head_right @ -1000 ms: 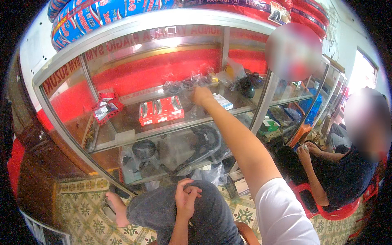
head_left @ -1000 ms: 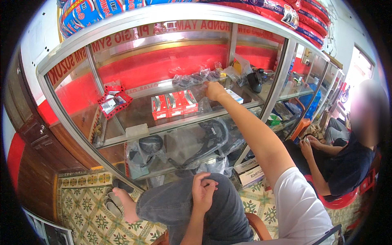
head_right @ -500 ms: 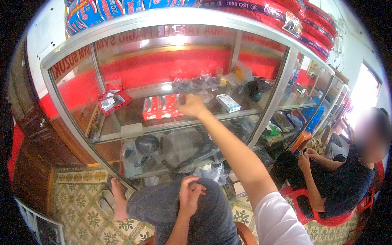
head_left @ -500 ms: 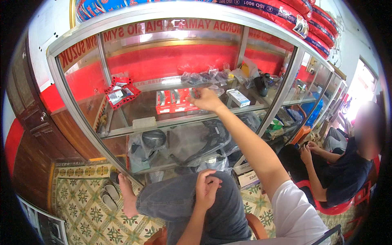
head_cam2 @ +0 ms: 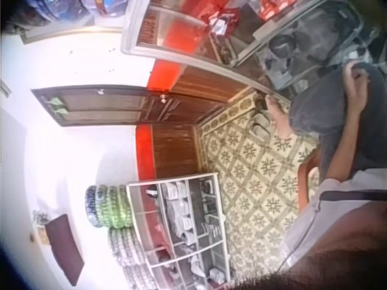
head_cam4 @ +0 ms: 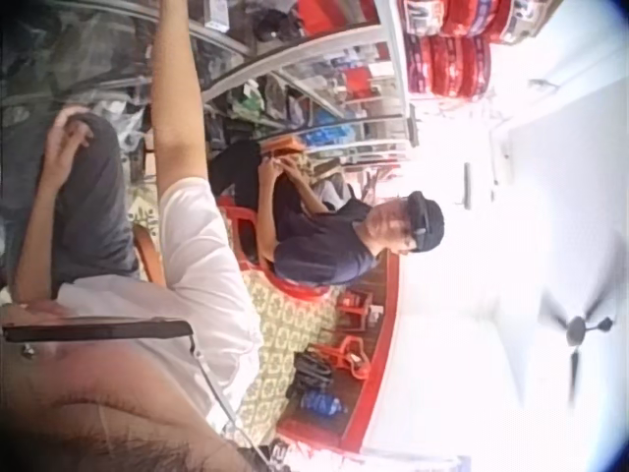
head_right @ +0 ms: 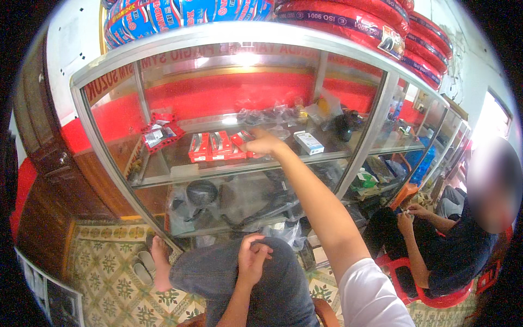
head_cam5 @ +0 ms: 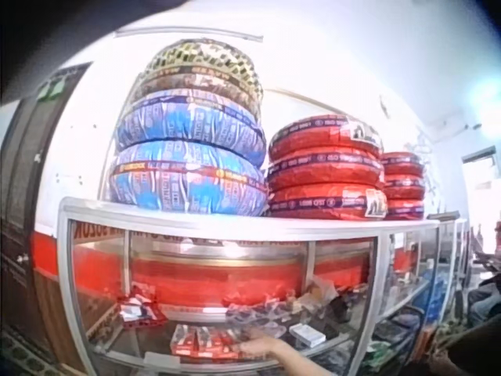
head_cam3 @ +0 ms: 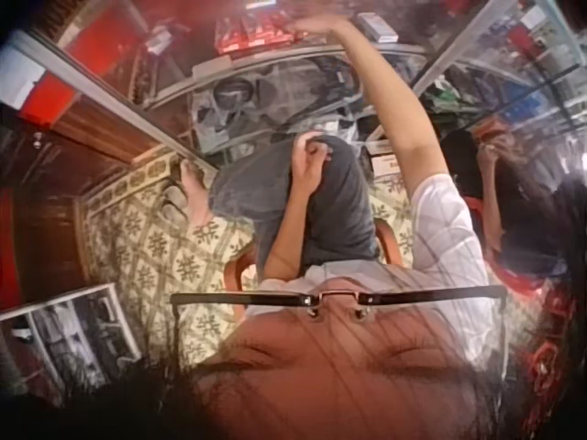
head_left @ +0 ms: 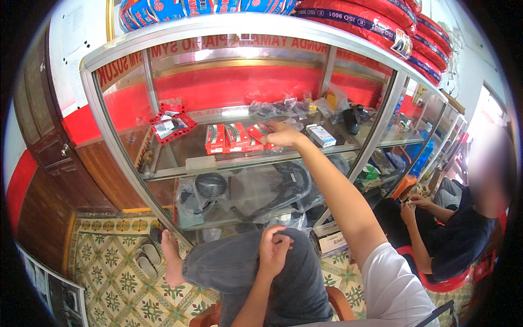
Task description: The person organizes various packaged and loose motorcycle parts in a display case, picking them up, looking at them, and placing them back in different locations on the shelves.
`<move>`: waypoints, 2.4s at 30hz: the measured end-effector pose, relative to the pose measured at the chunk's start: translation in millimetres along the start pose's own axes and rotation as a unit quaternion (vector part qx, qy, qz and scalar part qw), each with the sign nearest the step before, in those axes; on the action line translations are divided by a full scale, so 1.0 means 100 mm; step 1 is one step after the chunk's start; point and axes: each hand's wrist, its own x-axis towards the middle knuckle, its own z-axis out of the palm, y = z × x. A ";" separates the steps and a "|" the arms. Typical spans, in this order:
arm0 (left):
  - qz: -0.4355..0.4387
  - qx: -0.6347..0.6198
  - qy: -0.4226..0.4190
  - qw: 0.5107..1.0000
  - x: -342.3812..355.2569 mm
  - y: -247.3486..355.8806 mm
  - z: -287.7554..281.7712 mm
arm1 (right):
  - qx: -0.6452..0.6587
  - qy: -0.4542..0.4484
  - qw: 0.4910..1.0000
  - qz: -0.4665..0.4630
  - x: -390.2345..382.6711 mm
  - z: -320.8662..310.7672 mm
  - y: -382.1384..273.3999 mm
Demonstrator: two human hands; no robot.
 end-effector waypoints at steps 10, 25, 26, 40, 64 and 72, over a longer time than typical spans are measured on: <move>-0.121 -0.168 -0.006 0.978 0.05 0.13 -0.09 | 0.360 -0.138 0.915 -0.123 -1.60 -0.10 0.37; -0.220 -0.048 -0.129 0.966 -0.01 0.37 0.15 | 0.146 -0.089 0.971 -0.166 -2.97 0.02 0.82; -0.218 -0.050 -0.122 0.967 0.00 0.35 0.16 | 0.147 -0.086 0.972 -0.165 -2.99 0.03 0.83; -0.209 -0.212 -0.184 0.937 -0.09 0.10 0.29 | 0.403 -0.111 0.879 -0.231 -2.96 0.13 0.87; 0.208 0.270 0.021 0.940 -0.09 0.49 0.57 | 0.087 -0.066 0.967 -0.231 -2.96 0.16 0.71; 0.154 0.328 -0.006 0.932 -0.12 0.44 0.47 | 0.003 0.009 0.983 -0.186 -3.04 0.08 0.69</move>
